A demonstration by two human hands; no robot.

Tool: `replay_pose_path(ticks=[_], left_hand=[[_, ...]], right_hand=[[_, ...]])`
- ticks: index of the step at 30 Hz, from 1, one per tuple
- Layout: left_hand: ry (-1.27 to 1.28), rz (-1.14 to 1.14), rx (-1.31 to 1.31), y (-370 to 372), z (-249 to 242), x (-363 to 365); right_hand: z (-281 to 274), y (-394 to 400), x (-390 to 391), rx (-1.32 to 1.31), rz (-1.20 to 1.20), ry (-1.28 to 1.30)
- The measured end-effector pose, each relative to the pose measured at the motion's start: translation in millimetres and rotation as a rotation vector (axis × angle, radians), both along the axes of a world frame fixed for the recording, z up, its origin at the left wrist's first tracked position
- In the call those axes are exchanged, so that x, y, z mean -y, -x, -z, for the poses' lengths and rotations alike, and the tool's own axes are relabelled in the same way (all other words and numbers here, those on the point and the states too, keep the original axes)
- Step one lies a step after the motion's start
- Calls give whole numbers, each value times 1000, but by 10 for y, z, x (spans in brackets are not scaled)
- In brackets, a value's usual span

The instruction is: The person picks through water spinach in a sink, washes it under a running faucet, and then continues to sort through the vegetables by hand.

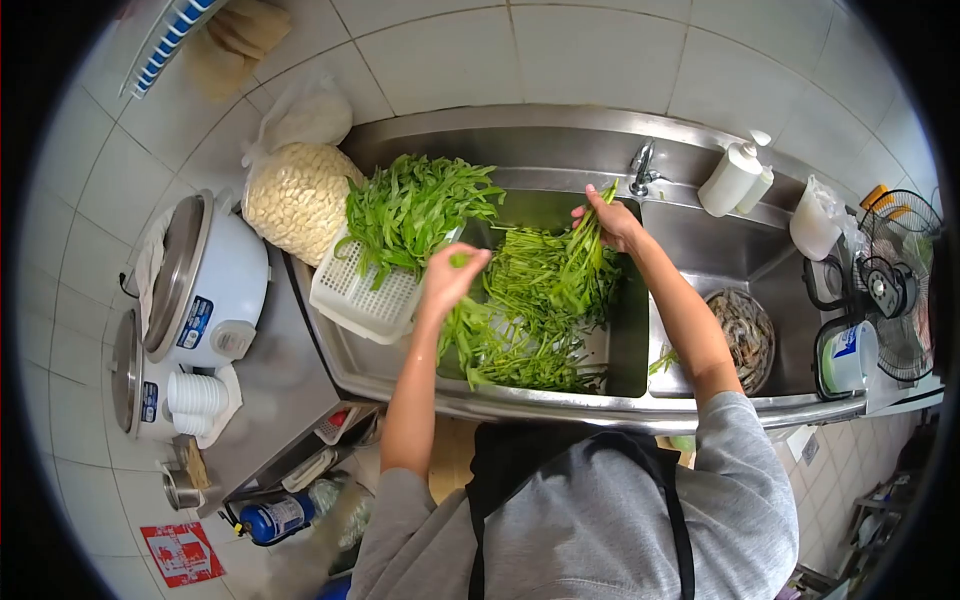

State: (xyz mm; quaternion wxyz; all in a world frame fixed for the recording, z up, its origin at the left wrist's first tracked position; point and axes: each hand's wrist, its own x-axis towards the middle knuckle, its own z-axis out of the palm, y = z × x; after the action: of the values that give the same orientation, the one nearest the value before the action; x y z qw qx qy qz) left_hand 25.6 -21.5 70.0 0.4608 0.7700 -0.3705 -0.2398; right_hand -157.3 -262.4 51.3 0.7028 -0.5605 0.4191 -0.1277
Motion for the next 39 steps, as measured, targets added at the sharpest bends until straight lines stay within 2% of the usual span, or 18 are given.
replay_pose_path(ticks=[2, 3, 4, 8, 11, 12, 13, 15, 20, 23, 25, 28, 29, 30, 32, 34, 37, 39], left_hand=[[119, 220, 91, 214, 123, 201], [-94, 271, 251, 321, 73, 286], [-253, 237, 311, 527, -136, 319], [-165, 263, 474, 580, -4, 473], [-164, 345, 285, 396, 15, 427], [-169, 345, 285, 345, -33, 410], [-214, 370, 145, 298, -84, 396], [-243, 413, -108, 238, -152, 362], [-131, 392, -267, 108, -7, 386], [-93, 233, -230, 59, 122, 415], [77, -17, -351, -2, 288, 427], [157, -164, -292, -17, 356, 332], [175, -134, -461, -14, 350, 293], [173, -134, -461, -8, 322, 269], [293, -78, -446, -7, 261, 224], [237, 2, -375, 1, 87, 186], [-36, 179, -135, 205, -206, 236], [-23, 276, 141, 336, -153, 362]], right_hand=[[-43, -120, -138, -7, -51, 2], [-2, -199, -190, -2, -58, 4], [5, -269, -249, 2, -79, 3], [-17, -408, -435, -40, -106, 86], [-187, -313, -467, -105, -193, 184], [-175, -286, -431, 15, -225, 207], [-164, -275, -404, 133, -258, 232], [-209, -249, -374, 147, -280, 197], [-282, -252, -337, 87, -368, 234], [-286, -277, -445, 120, -279, 308], [-228, -297, -462, 110, -205, 335], [-191, -276, -395, 113, -92, 324], [-203, -237, -345, 116, -106, 253], [-203, -202, -303, 118, -121, 179], [-134, -193, -216, 120, -108, 164], [-110, -187, -188, 119, -83, 126], [-104, -226, -241, 59, -95, 139], [-146, -293, -335, 59, -105, 123]])
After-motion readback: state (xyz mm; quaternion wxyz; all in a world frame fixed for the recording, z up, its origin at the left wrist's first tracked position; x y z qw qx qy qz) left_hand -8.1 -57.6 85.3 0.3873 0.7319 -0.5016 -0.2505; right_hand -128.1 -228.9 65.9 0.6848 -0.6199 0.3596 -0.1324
